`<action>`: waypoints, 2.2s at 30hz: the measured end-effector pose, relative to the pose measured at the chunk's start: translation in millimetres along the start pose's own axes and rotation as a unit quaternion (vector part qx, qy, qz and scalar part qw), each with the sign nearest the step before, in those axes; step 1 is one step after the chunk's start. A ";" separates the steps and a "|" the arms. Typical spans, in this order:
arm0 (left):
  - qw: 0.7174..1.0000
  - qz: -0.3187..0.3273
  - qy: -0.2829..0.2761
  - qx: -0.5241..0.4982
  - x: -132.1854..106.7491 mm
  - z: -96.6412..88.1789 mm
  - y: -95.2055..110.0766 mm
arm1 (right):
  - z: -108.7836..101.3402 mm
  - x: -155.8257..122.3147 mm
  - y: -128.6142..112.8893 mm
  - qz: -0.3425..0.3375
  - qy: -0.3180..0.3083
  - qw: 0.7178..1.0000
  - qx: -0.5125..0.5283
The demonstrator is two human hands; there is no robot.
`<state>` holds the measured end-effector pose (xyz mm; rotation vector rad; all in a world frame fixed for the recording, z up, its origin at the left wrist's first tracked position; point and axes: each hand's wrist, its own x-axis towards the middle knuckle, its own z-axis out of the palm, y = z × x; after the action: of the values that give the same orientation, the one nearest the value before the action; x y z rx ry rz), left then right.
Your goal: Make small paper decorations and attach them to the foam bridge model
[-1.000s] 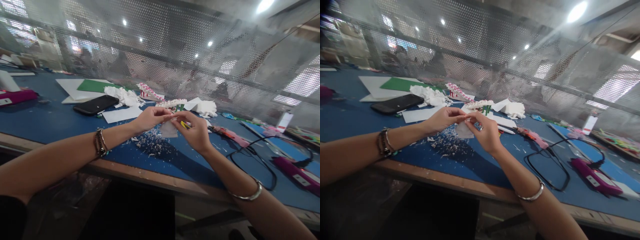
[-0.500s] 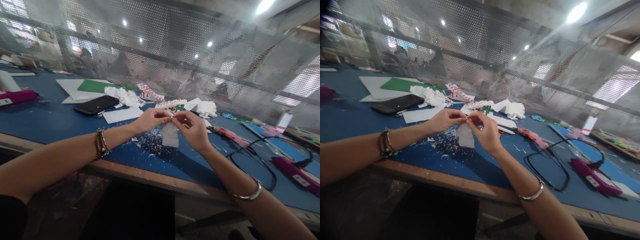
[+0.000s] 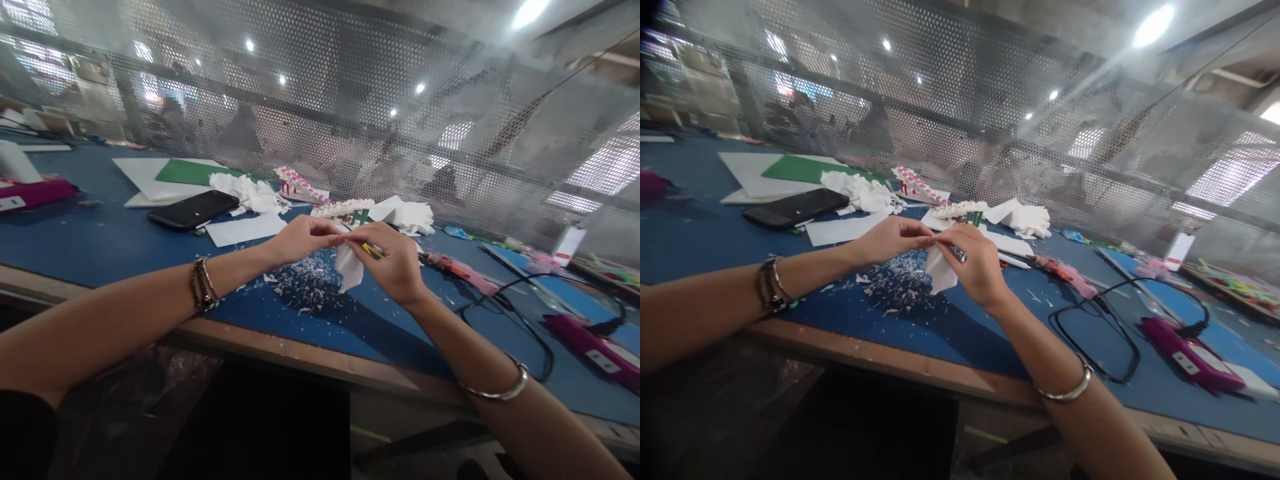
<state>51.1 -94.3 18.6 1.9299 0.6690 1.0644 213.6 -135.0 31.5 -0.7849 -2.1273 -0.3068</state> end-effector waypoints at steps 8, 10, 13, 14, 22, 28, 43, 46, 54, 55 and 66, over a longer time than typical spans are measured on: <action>0.999 0.016 -0.022 0.041 0.7 -0.6 -3.8 | -0.6 1.2 3.2 0.000 -0.036 0.999 -0.027; 0.999 0.016 -0.032 0.015 0.9 -0.1 -5.4 | 0.2 0.4 4.1 0.040 -0.040 0.998 0.001; 0.999 0.003 -0.038 -0.016 0.9 1.1 -6.0 | 2.8 -1.6 5.8 0.098 -0.035 0.992 0.076; 0.999 -0.001 -0.035 -0.026 1.0 1.5 -5.8 | 3.6 -2.1 6.3 0.110 -0.032 0.989 0.098; 0.990 -0.039 -0.009 -0.133 0.5 3.9 -5.5 | 4.5 -0.1 4.4 0.167 -0.015 0.969 0.183; 0.983 -0.047 -0.014 -0.176 0.5 4.7 -6.3 | 2.6 0.2 2.3 0.156 0.007 0.972 0.174; 0.979 -0.065 0.014 -0.192 0.6 5.7 -1.0 | 0.9 -1.7 5.4 0.073 0.010 0.993 0.095; 0.980 -0.054 0.020 -0.188 1.3 5.8 -1.2 | 0.6 -1.8 5.0 0.060 0.010 0.995 0.082; 0.981 -0.056 0.011 -0.185 0.3 4.7 1.1 | 1.8 -2.2 3.6 0.105 -0.018 0.986 0.128; 0.982 -0.058 0.012 -0.179 0.4 4.3 1.3 | 1.9 -2.3 4.1 0.115 -0.018 0.984 0.138; 0.997 -0.022 -0.020 -0.066 3.4 -5.0 -3.1 | -2.5 0.0 4.3 0.098 -0.059 0.990 0.088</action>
<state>48.2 -88.2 19.1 1.8111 0.6021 1.0134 217.9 -132.9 32.8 -0.9191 -2.1306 0.0316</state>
